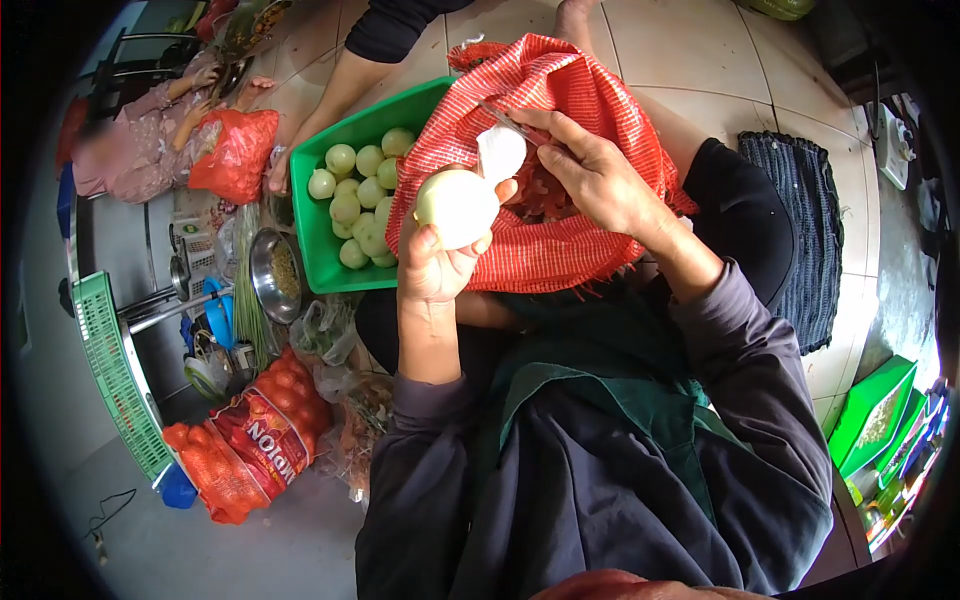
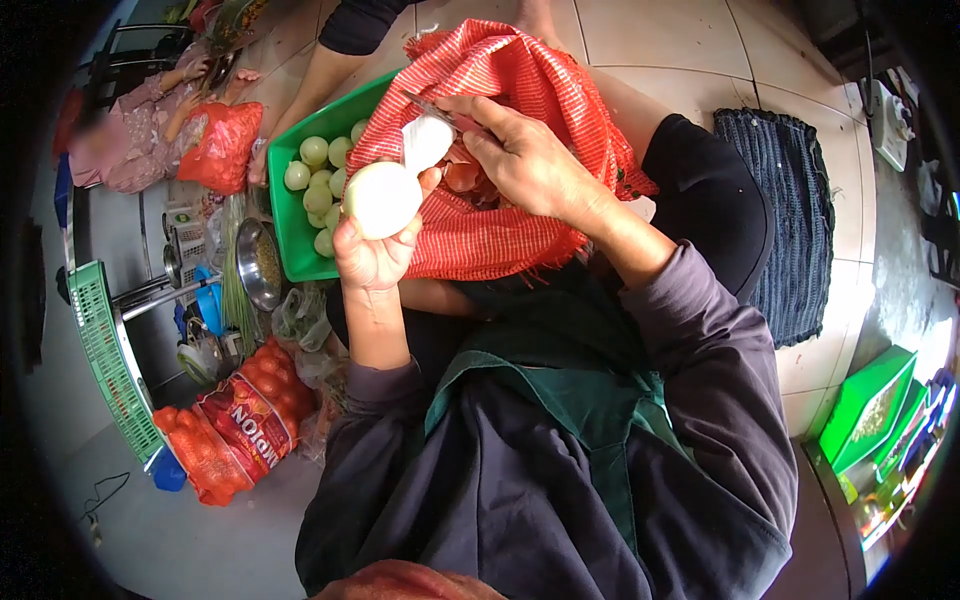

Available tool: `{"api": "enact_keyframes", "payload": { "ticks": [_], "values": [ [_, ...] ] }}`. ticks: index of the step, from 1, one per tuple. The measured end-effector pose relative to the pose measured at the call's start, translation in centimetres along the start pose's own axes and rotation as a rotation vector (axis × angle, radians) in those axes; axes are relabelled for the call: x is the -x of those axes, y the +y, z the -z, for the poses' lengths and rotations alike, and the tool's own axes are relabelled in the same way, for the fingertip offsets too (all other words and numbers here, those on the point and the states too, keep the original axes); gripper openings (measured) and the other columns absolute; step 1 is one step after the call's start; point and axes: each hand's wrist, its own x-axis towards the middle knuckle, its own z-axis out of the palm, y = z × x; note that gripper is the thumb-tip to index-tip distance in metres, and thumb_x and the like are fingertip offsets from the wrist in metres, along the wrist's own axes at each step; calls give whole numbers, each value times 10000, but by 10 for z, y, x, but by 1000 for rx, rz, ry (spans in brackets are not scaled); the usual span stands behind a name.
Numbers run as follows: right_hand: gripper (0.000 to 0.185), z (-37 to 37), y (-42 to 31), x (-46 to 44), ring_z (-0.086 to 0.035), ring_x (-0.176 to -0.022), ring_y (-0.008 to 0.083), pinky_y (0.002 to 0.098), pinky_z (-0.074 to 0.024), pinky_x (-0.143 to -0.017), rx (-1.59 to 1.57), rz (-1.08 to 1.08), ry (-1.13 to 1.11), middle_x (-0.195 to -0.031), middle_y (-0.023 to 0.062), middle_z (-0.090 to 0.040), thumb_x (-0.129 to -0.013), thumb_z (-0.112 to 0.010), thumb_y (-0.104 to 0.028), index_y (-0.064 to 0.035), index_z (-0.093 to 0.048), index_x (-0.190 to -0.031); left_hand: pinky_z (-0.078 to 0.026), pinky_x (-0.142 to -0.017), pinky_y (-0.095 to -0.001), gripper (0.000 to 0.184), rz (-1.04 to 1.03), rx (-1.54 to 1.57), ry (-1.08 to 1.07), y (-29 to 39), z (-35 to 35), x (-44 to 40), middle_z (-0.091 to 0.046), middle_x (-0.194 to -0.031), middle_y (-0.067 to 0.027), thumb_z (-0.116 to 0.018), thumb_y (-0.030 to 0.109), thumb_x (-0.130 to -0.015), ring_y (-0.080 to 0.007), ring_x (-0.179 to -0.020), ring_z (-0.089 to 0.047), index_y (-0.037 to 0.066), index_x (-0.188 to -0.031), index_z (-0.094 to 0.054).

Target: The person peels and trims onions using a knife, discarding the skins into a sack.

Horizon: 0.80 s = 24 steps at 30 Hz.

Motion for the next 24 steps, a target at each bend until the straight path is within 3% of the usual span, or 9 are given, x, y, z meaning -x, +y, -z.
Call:
{"api": "enact_keyframes", "payload": {
  "ticks": [2,4,8,11,14,15,18,19,24],
  "values": [
    [410,-1,13,-3,-675,-837,190,298,-549,-739,109,157,78,-980,129,-673,-982,-433,-110,-94,-450,-1391,-537,-644,-285,756,-8,87,-22,0,-1,0,-452,-1352,-222,-714,298,-777,-433,-1296,-419,-34,-1368,-380],
    [410,4,2,-2,-675,-839,194,303,-547,-759,37,-36,39,-974,124,-676,-984,-430,-112,-92,-441,-1393,-542,-643,-277,760,-21,166,-17,0,-4,0,-433,-1374,-219,-705,302,-774,-410,-1275,-459,-25,-1377,-376],
    [393,6,3,-1,-675,-847,199,313,-536,-802,29,-28,-8,-967,128,-677,-985,-423,-108,-70,-440,-1376,-548,-707,-316,662,-66,58,113,2,-2,0,-512,-1312,-183,-606,321,-845,-341,-1179,-550,-3,-1377,-379],
    [385,7,-8,2,-676,-881,240,338,-523,-836,-168,-159,-178,-992,156,-669,-976,-450,-120,-44,-444,-1353,-556,-730,-332,491,-58,-86,276,-3,9,-2,-587,-1216,-161,-475,284,-921,-253,-1046,-623,33,-1340,-423],
    [410,-1,-3,6,-658,-973,301,371,-501,-873,17,121,-241,-1039,199,-650,-956,-487,-127,-24,-431,-1349,-574,-752,-342,463,-69,-125,284,-9,7,-7,-577,-1233,-166,-455,276,-924,-256,-1045,-622,35,-1319,-438],
    [451,-1,-12,8,-619,-1048,361,409,-480,-908,-2,78,-284,-1105,235,-619,-939,-516,-129,-21,-407,-1363,-589,-757,-335,451,-52,-106,274,-9,2,-8,-578,-1208,-154,-510,265,-931,-242,-1029,-626,35,-1310,-425],
    [479,-8,-12,10,-607,-1051,387,428,-482,-909,67,141,-272,-1152,239,-602,-938,-513,-125,-19,-377,-1385,-572,-769,-319,490,-100,-398,260,-13,2,-6,-588,-1198,-165,-545,305,-932,-238,-1038,-622,29,-1322,-435],
    [481,-13,-4,9,-618,-1006,390,439,-494,-888,96,279,-204,-1144,224,-600,-938,-516,-128,-38,-385,-1392,-569,-728,-292,482,-114,-370,247,-13,-2,-5,-592,-1152,-113,-622,261,-914,-198,-1013,-621,59,-1310,-434],
    [454,-13,-4,10,-641,-911,347,423,-519,-797,230,299,-174,-1000,185,-603,-930,-524,-121,-101,-442,-1377,-551,-666,-266,439,-133,-487,302,-12,-5,-5,-594,-1117,-59,-659,213,-901,-158,-952,-613,59,-1266,-469]
  ]
}}
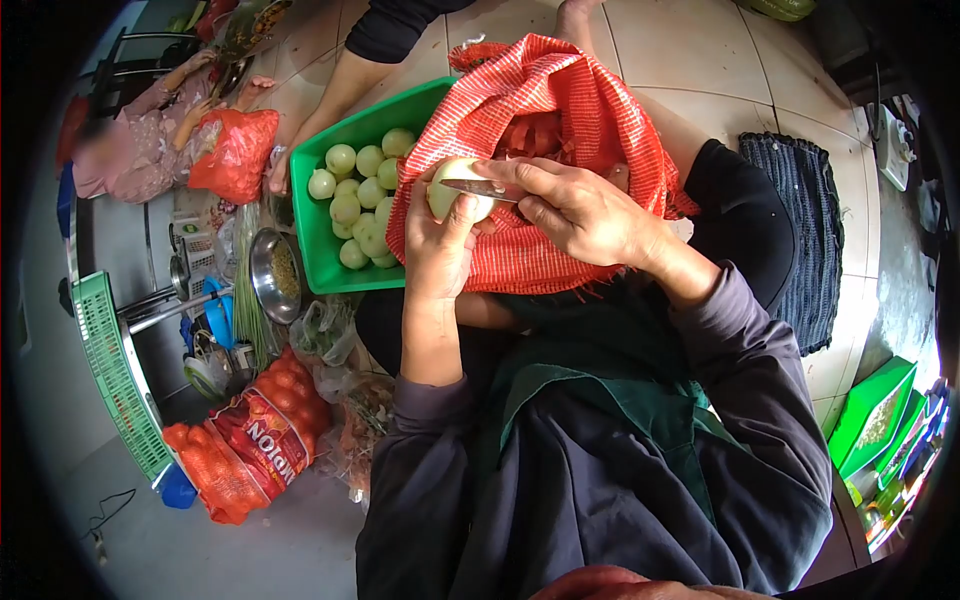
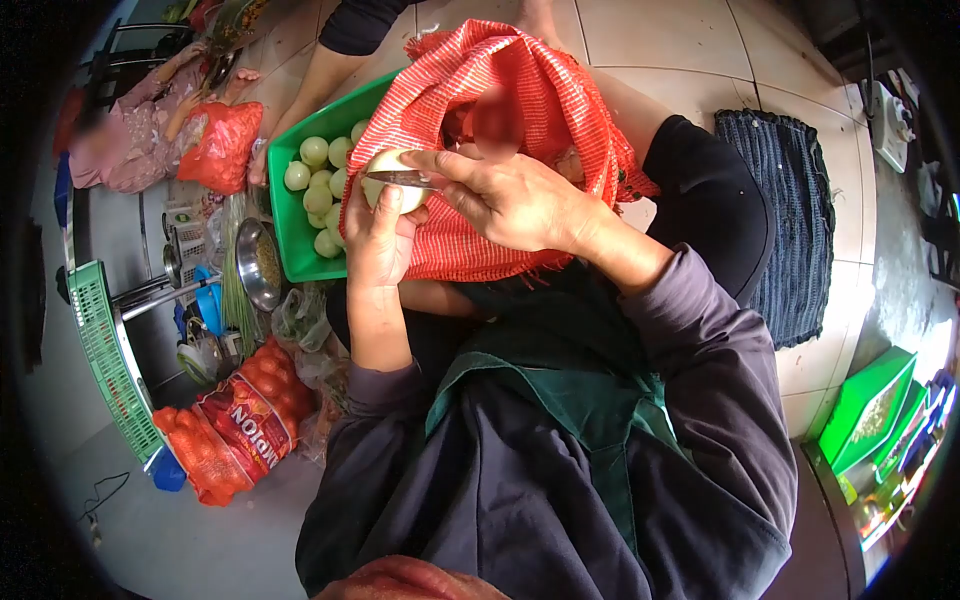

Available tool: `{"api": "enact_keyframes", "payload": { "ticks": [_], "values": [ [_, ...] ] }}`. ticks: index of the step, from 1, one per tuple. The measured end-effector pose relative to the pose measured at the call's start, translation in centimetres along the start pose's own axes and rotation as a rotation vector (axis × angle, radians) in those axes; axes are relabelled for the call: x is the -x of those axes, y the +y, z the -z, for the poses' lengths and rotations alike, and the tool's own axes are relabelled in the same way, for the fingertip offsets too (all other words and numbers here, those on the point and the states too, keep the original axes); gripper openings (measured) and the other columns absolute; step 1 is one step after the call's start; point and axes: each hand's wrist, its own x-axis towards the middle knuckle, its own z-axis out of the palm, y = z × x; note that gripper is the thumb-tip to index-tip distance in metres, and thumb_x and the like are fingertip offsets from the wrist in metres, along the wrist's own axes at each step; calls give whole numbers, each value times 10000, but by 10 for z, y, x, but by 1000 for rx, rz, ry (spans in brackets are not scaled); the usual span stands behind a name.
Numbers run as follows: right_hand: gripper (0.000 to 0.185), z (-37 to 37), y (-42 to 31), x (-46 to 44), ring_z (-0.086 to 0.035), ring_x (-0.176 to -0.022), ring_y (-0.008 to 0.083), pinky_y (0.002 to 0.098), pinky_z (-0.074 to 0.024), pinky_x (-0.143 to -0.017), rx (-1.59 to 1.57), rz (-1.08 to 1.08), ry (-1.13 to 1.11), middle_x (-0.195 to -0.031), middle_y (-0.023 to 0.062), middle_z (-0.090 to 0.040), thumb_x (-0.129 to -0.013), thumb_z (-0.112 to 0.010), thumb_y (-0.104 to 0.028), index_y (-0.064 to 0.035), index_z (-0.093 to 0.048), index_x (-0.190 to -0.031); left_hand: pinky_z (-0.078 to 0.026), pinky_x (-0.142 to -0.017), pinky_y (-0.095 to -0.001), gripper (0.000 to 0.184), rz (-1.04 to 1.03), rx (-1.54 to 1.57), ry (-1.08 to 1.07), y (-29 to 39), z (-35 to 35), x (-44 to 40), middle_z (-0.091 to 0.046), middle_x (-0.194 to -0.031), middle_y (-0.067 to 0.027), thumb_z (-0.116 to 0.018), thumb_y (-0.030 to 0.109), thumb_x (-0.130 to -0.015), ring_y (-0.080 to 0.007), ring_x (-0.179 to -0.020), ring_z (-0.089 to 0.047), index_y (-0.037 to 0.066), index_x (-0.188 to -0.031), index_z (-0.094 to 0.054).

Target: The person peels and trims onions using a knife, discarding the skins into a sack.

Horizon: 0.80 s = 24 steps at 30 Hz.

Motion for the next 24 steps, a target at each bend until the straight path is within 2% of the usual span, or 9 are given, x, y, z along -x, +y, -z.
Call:
{"api": "enact_keyframes", "payload": {
  "ticks": [4,7,10,11,14,16,18,24],
  "values": [
    [446,-4,-5,1,-636,-850,339,421,-523,-739,115,-45,35,-935,163,-588,-927,-525,-117,-127,-463,-1368,-535,-630,-256,411,-11,-52,19,3,-1,0,-596,-1104,-54,-660,205,-899,-145,-916,-607,59,-1242,-488],
    [449,-5,-3,0,-645,-852,323,399,-532,-739,81,-51,67,-959,165,-605,-930,-514,-106,-107,-458,-1376,-559,-621,-250,486,-11,11,15,6,-1,0,-590,-1086,-84,-719,172,-854,-152,-867,-624,40,-1240,-453],
    [443,4,3,-6,-656,-915,283,371,-531,-787,-252,-230,127,-1018,175,-630,-940,-495,-96,-68,-450,-1380,-557,-611,-252,487,-34,-15,-60,12,-6,4,-595,-1080,-93,-717,149,-848,-165,-868,-628,37,-1240,-451],
    [435,11,1,-4,-650,-984,248,355,-516,-845,-321,-331,78,-1080,189,-638,-946,-484,-89,-29,-445,-1376,-562,-613,-259,512,-44,-25,-21,12,-9,5,-595,-1086,-104,-738,150,-834,-170,-862,-629,37,-1242,-449],
    [435,12,1,-3,-635,-1026,253,364,-496,-894,-371,-172,-55,-1097,198,-632,-949,-478,-88,-17,-433,-1376,-541,-616,-273,452,-81,-85,-5,7,-5,4,-598,-1107,-99,-694,160,-876,-174,-892,-625,30,-1243,-463],
    [474,7,-4,-2,-615,-1057,333,398,-471,-929,-283,-41,-72,-1118,227,-611,-935,-480,-80,-34,-398,-1400,-553,-631,-274,459,-70,-105,12,8,-8,4,-598,-1101,-91,-700,161,-874,-166,-889,-626,37,-1246,-461],
    [486,-1,0,-1,-621,-993,357,423,-494,-868,-198,6,-30,-1076,212,-602,-929,-485,-77,-79,-403,-1409,-564,-642,-273,461,-64,-128,20,8,-7,5,-598,-1096,-84,-703,165,-874,-160,-890,-629,44,-1247,-460],
    [481,-4,-4,0,-622,-869,341,429,-522,-747,71,20,35,-931,167,-573,-905,-521,-75,-146,-459,-1377,-578,-642,-256,453,-72,-160,24,9,-5,4,-597,-1079,-70,-710,168,-867,-149,-882,-635,46,-1229,-466]
  ]
}}
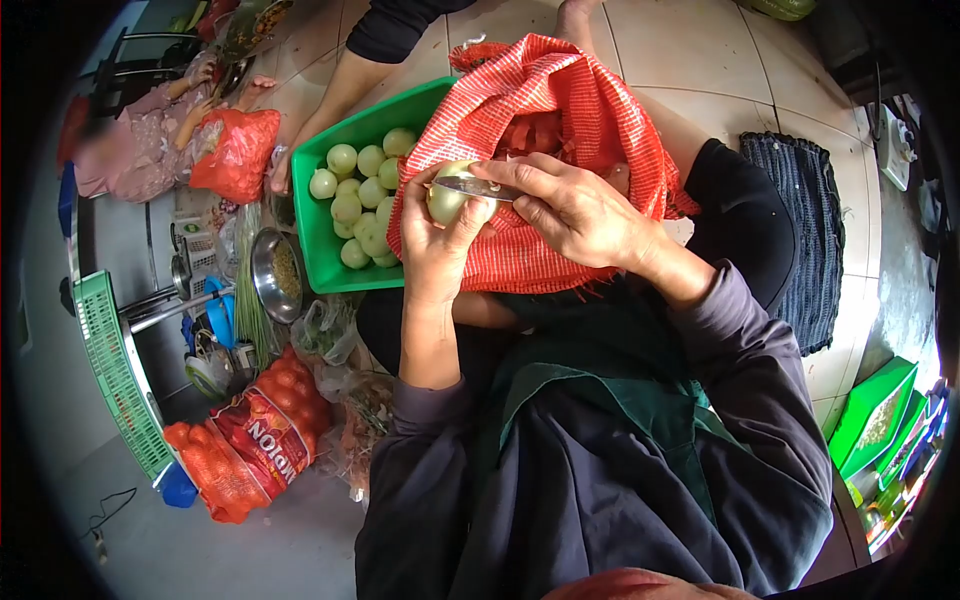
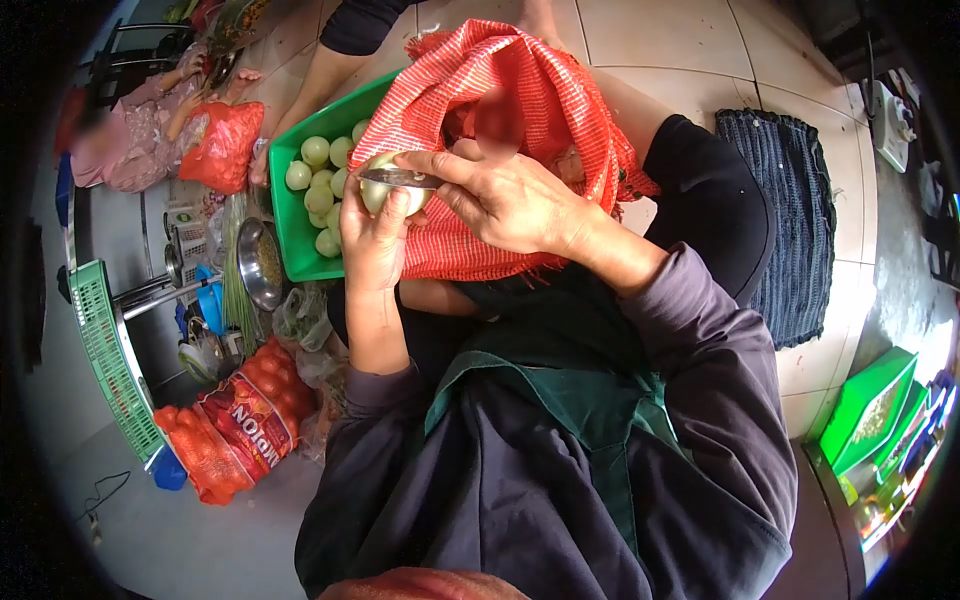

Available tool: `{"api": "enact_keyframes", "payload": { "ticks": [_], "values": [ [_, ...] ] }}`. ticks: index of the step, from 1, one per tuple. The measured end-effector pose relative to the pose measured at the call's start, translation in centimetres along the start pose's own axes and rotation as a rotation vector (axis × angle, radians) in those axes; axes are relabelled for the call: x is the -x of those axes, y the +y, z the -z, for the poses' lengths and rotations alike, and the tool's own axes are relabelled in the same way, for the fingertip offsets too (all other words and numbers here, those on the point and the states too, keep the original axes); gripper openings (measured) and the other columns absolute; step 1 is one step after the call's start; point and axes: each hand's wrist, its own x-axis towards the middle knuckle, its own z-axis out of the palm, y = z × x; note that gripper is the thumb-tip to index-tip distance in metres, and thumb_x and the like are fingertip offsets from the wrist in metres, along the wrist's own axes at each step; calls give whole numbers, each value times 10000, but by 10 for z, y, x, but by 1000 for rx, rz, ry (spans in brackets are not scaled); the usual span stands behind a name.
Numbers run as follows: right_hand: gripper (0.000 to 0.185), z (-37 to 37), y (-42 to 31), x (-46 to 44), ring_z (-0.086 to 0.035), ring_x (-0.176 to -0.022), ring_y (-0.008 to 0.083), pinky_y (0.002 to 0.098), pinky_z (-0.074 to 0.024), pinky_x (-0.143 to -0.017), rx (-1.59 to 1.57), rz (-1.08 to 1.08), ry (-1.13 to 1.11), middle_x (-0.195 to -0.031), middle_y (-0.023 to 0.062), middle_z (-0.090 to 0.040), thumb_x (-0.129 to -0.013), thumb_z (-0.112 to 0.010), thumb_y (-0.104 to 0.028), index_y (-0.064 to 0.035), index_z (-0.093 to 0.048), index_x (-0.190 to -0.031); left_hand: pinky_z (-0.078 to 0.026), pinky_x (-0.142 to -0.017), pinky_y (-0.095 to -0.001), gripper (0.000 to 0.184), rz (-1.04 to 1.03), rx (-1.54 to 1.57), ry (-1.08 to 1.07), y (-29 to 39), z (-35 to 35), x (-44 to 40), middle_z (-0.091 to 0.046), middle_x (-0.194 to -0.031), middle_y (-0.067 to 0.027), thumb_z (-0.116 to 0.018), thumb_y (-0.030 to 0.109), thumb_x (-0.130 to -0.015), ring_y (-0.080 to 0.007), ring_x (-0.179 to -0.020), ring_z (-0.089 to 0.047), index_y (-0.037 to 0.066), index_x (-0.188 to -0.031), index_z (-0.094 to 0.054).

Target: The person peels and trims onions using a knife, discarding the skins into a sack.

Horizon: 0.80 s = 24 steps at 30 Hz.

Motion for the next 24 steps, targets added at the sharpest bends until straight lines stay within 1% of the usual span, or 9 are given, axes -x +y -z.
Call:
{"api": "enact_keyframes", "payload": {
  "ticks": [2,5,11,12,15,18,19,22,24],
  "values": [
    [463,-4,1,0,-623,-870,340,423,-524,-750,-39,-13,40,-931,160,-573,-898,-529,-69,-136,-479,-1353,-578,-632,-247,457,-14,9,-4,-2,1,-2,-598,-1075,-71,-717,170,-860,-148,-879,-636,44,-1222,-468],
    [443,-7,-1,0,-622,-882,344,422,-526,-766,-56,-14,79,-945,159,-577,-893,-531,-57,-123,-495,-1329,-579,-718,-240,463,-1,34,-7,1,2,-4,-577,-1118,-89,-730,78,-834,-131,-912,-611,36,-1210,-465],
    [401,-14,-3,-1,-616,-963,354,417,-522,-832,-132,0,136,-1038,172,-603,-903,-510,-41,-67,-508,-1303,-558,-808,-258,462,-26,45,0,-3,4,-6,-576,-1116,-88,-702,30,-837,-138,-956,-596,33,-1225,-451],
    [391,-15,-2,-1,-614,-981,356,414,-520,-843,-141,4,142,-1058,176,-606,-906,-505,-40,-55,-511,-1297,-563,-793,-261,467,-20,51,6,-3,5,-6,-577,-1114,-91,-701,31,-833,-141,-950,-600,31,-1226,-449],
    [373,-16,-1,-1,-641,-947,316,383,-527,-830,-191,-26,152,-1060,172,-630,-933,-481,-58,-41,-509,-1304,-577,-746,-270,486,14,55,-20,-1,5,-6,-578,-1105,-104,-702,39,-819,-151,-932,-612,24,-1226,-438],
    [378,-14,14,-5,-667,-883,256,351,-535,-808,-401,-267,175,-1027,164,-658,-960,-461,-89,-50,-492,-1334,-593,-675,-292,530,59,14,-141,9,0,0,-580,-1081,-120,-711,56,-791,-165,-899,-629,10,-1227,-414],
    [388,-8,13,-3,-664,-814,186,320,-531,-774,-465,-312,141,-973,140,-672,-976,-449,-116,-61,-476,-1359,-593,-684,-293,533,33,-31,-162,9,-2,0,-583,-1077,-117,-712,56,-791,-166,-904,-629,9,-1229,-412],
    [386,5,5,-4,-646,-793,159,304,-518,-761,-511,-432,35,-935,118,-661,-982,-447,-121,-74,-476,-1365,-594,-696,-298,566,14,-40,-148,10,-2,0,-589,-1067,-110,-721,62,-786,-171,-919,-627,6,-1252,-404],
    [388,0,9,-3,-628,-762,149,288,-508,-742,-496,-349,67,-900,100,-645,-989,-446,-127,-87,-467,-1374,-595,-702,-300,598,27,8,-119,9,-2,-2,-589,-1072,-109,-729,66,-779,-174,-929,-626,6,-1273,-398]
  ]
}}
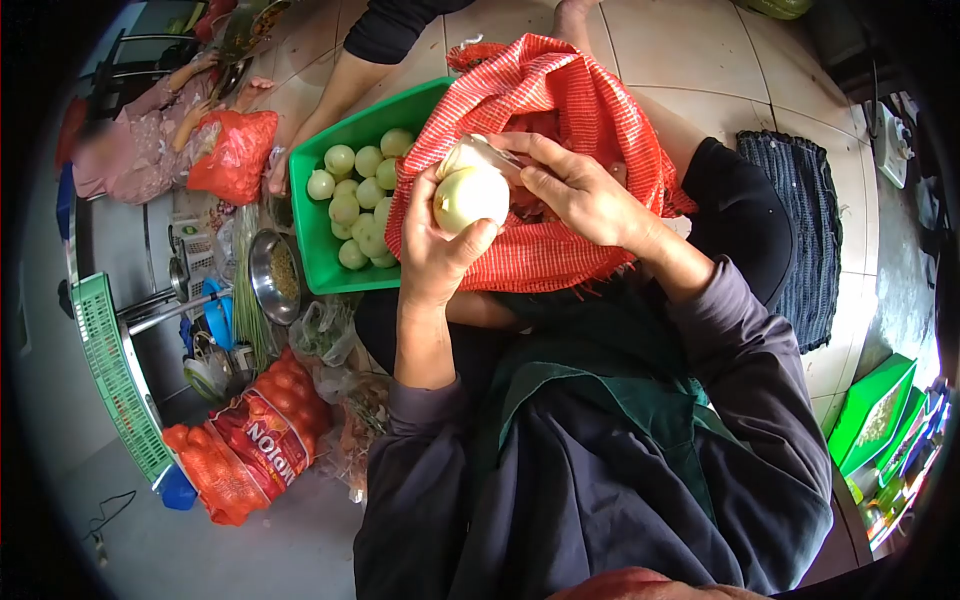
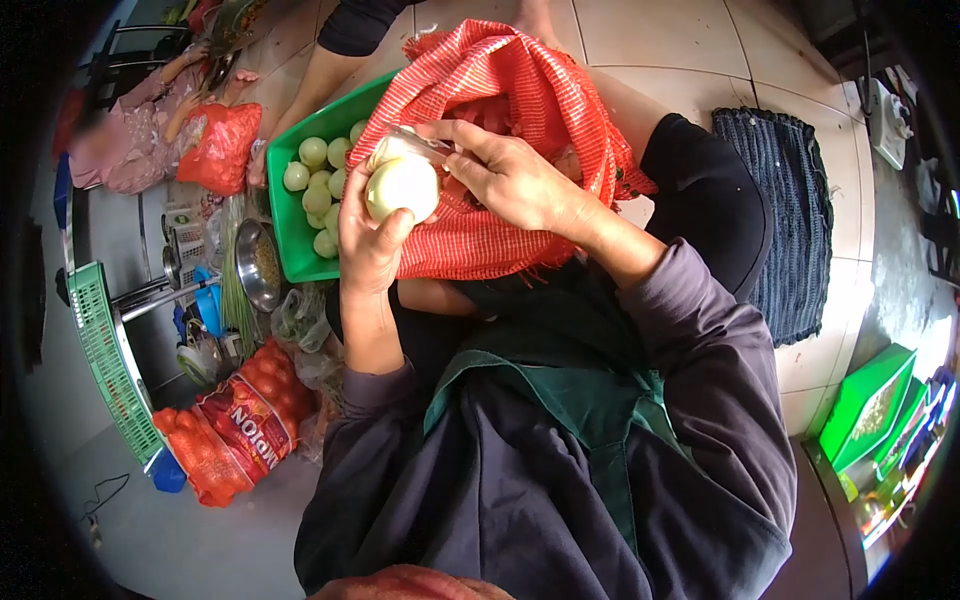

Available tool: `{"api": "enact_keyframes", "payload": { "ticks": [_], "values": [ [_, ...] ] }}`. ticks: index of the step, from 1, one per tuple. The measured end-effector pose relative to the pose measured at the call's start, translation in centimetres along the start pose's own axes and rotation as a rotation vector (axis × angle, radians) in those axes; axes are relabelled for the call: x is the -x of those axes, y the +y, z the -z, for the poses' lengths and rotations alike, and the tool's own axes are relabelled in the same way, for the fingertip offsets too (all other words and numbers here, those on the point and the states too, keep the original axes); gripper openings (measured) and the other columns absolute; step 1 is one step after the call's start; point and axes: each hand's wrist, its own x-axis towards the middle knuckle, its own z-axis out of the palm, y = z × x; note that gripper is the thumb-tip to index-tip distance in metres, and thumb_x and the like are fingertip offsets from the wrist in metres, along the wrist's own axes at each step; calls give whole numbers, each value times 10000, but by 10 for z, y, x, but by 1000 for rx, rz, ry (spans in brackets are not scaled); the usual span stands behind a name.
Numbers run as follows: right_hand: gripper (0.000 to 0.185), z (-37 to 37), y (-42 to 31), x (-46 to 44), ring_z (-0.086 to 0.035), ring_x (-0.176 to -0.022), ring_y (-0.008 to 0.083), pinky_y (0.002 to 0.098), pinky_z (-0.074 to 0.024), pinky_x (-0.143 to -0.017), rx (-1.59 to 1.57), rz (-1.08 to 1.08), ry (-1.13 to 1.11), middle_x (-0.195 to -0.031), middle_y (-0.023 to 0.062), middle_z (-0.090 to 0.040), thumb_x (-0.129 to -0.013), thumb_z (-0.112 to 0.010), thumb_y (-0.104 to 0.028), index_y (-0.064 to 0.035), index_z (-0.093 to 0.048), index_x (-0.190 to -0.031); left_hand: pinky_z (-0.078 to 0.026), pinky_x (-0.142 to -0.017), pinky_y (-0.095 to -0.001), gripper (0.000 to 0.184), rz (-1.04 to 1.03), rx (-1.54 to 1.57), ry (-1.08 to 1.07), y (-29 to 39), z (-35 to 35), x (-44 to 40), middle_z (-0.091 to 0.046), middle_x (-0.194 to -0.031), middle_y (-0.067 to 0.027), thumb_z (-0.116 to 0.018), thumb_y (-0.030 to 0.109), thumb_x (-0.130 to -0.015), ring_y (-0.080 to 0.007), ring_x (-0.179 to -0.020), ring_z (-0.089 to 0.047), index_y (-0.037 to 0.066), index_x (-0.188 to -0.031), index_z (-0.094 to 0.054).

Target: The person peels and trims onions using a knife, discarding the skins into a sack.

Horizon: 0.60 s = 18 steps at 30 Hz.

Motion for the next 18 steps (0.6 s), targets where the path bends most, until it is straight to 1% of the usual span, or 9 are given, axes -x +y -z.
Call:
{"api": "enact_keyframes", "payload": {
  "ticks": [5,6,7,8,10,11,14,16,18],
  "values": [
    [403,2,3,-3,-631,-772,149,277,-516,-727,-26,-54,5,-895,89,-640,-988,-449,-140,-81,-444,-1387,-595,-735,-312,671,-14,112,64,-3,5,3,-565,-1158,-142,-767,130,-765,-219,-988,-625,19,-1312,-395],
    [402,5,0,-3,-630,-822,142,269,-514,-763,-10,-121,3,-971,86,-633,-998,-427,-131,-75,-425,-1397,-595,-739,-317,672,-39,142,53,-4,6,4,-559,-1184,-152,-769,143,-766,-231,-1005,-623,23,-1312,-396],
    [402,11,-6,-3,-629,-871,134,262,-511,-800,6,-187,0,-1047,82,-625,-1008,-405,-123,-70,-407,-1406,-585,-808,-370,669,-115,150,26,-11,9,1,-539,-1246,-169,-758,164,-772,-271,-1070,-606,36,-1318,-394],
    [401,15,-9,-4,-628,-921,127,254,-508,-837,22,-252,-6,-1122,79,-618,-1018,-384,-114,-64,-388,-1416,-593,-792,-371,658,-131,179,8,-12,10,1,-517,-1279,-174,-747,164,-782,-303,-1124,-571,41,-1324,-395],
    [395,19,0,-7,-610,-1019,159,281,-485,-911,86,-203,48,-1156,112,-614,-1006,-388,-103,-51,-407,-1397,-610,-759,-373,636,-165,237,-26,-9,11,0,-472,-1344,-185,-724,165,-802,-366,-1233,-501,53,-1336,-396],
    [392,20,3,-8,-601,-1043,167,286,-477,-928,143,-179,69,-1158,120,-613,-1005,-392,-103,-47,-413,-1392,-591,-797,-402,595,-191,258,-57,-6,10,-1,-415,-1404,-185,-704,173,-813,-364,-1271,-461,60,-1317,-409],
    [386,24,5,-8,-583,-1083,191,303,-456,-965,236,-175,41,-1150,135,-614,-994,-423,-125,-32,-432,-1369,-557,-847,-434,573,-231,218,-36,-9,14,-2,-422,-1390,-170,-691,188,-828,-343,-1259,-471,66,-1311,-409],
    [390,26,-7,-8,-591,-1073,188,308,-467,-953,294,-258,-30,-1152,136,-615,-989,-434,-132,-25,-427,-1364,-538,-869,-443,573,-232,297,-14,-17,21,-4,-445,-1355,-161,-690,196,-832,-322,-1234,-489,66,-1313,-406],
    [394,26,-11,-5,-599,-1060,193,324,-480,-939,203,-287,-88,-1134,140,-620,-988,-444,-137,-16,-416,-1362,-515,-905,-428,618,-194,278,45,-23,25,-3,-461,-1312,-143,-705,194,-819,-295,-1208,-505,65,-1330,-383]
  ]
}}
